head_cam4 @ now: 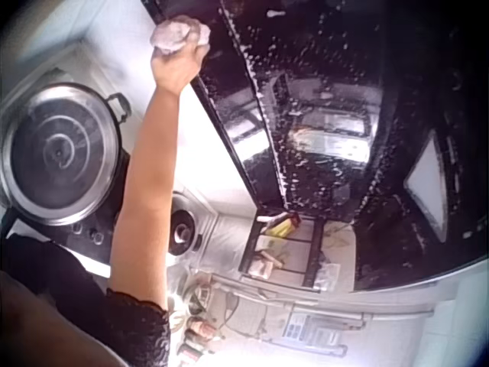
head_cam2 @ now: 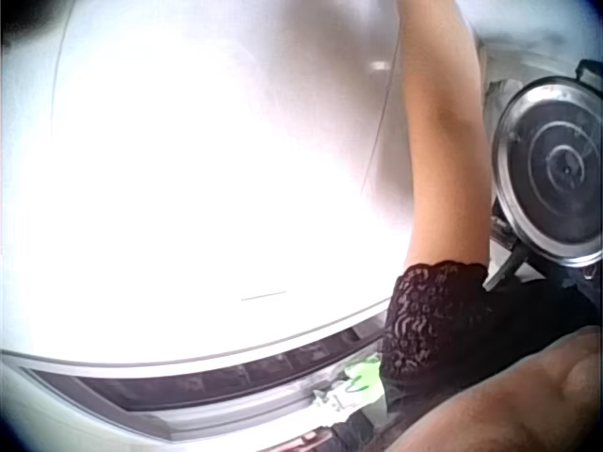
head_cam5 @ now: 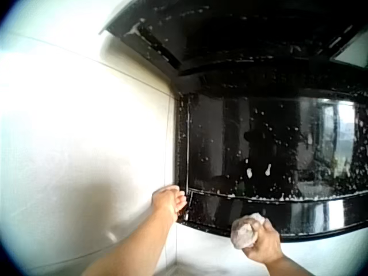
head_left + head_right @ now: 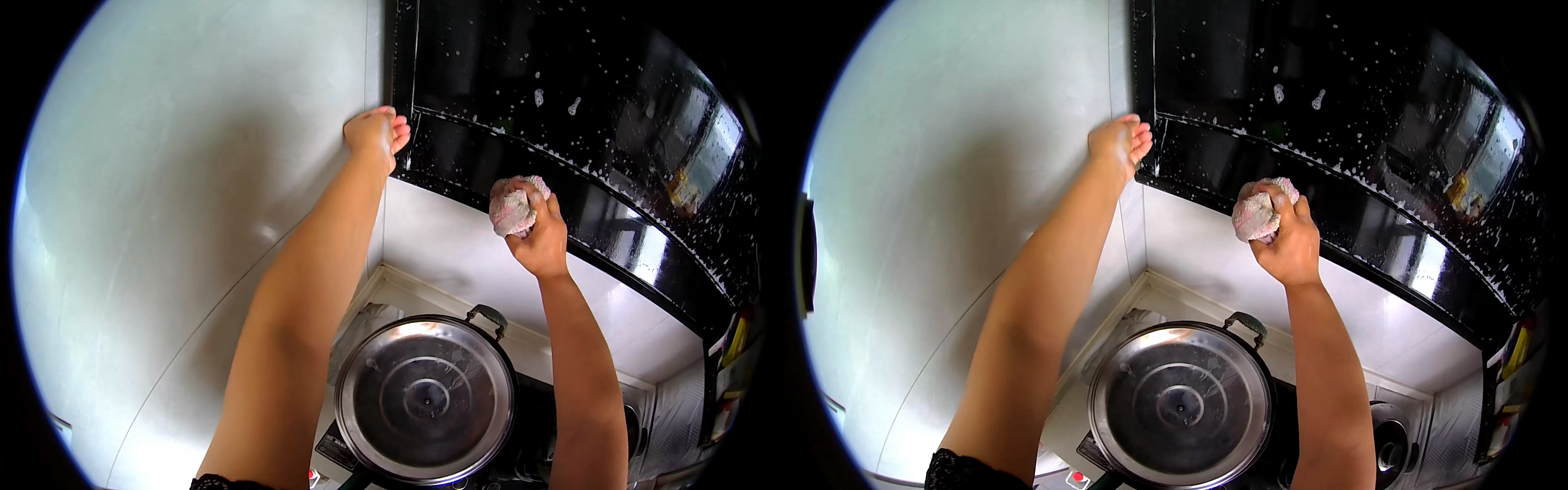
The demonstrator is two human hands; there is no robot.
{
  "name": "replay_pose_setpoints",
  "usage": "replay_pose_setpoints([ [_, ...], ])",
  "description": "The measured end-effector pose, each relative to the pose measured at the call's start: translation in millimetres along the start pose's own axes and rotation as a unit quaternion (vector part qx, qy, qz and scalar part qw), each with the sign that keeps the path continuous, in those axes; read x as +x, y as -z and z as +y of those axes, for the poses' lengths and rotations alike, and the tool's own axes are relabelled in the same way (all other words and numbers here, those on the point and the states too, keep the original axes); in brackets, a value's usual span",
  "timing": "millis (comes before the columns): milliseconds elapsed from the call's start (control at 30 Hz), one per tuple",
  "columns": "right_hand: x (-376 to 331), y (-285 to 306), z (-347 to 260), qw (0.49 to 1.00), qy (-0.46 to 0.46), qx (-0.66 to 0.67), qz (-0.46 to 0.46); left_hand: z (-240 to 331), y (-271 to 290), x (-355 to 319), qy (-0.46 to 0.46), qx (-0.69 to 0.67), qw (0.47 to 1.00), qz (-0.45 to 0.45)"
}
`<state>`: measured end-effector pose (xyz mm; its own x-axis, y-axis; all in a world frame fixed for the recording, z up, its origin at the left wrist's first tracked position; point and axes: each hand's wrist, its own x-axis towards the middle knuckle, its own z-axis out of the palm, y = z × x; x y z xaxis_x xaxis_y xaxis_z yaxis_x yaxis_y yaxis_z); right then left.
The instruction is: The person wrings out a soapy cloth at the sink and then proceeds to wipe the exterior surface of a black range hood above the stove. They scrub the hood with the cloth, covering the front panel and edges, while pots remain on the stovetop below.
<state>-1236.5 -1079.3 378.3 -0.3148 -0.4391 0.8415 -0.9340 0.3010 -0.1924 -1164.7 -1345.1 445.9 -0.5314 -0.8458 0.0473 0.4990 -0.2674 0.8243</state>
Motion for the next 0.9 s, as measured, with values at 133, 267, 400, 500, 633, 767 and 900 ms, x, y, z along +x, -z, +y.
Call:
replay_pose_setpoints([
  [133, 0, 1, -3, 0.999, -0.036, 0.016, -0.018, 2, 1, -6, -0.026, 0.031, 0.999, -0.015],
  [267, -1, 0, 0, 1.0, -0.016, 0.013, -0.007, -33, 22, -11, -0.057, 0.144, 0.988, 0.004],
  [400, 2, -2, -5, 1.0, 0.014, 0.009, 0.008, -70, 44, 35, -0.29, 0.293, 0.909, 0.059],
  [500, 1, -2, -3, 1.0, 0.004, 0.005, 0.003, -39, 19, 32, -0.446, 0.35, 0.818, 0.096],
  [633, 1, -1, -3, 1.0, 0.002, 0.011, 0.002, -7, -25, 23, -0.412, 0.265, 0.872, 0.003],
  [767, 0, 1, -4, 1.0, -0.003, 0.001, -0.003, -32, -1, 12, -0.399, 0.38, 0.834, -0.001],
  [900, 3, 0, -6, 1.0, 0.017, 0.011, -0.004, -62, 39, 13, -0.308, 0.408, 0.859, -0.034],
])
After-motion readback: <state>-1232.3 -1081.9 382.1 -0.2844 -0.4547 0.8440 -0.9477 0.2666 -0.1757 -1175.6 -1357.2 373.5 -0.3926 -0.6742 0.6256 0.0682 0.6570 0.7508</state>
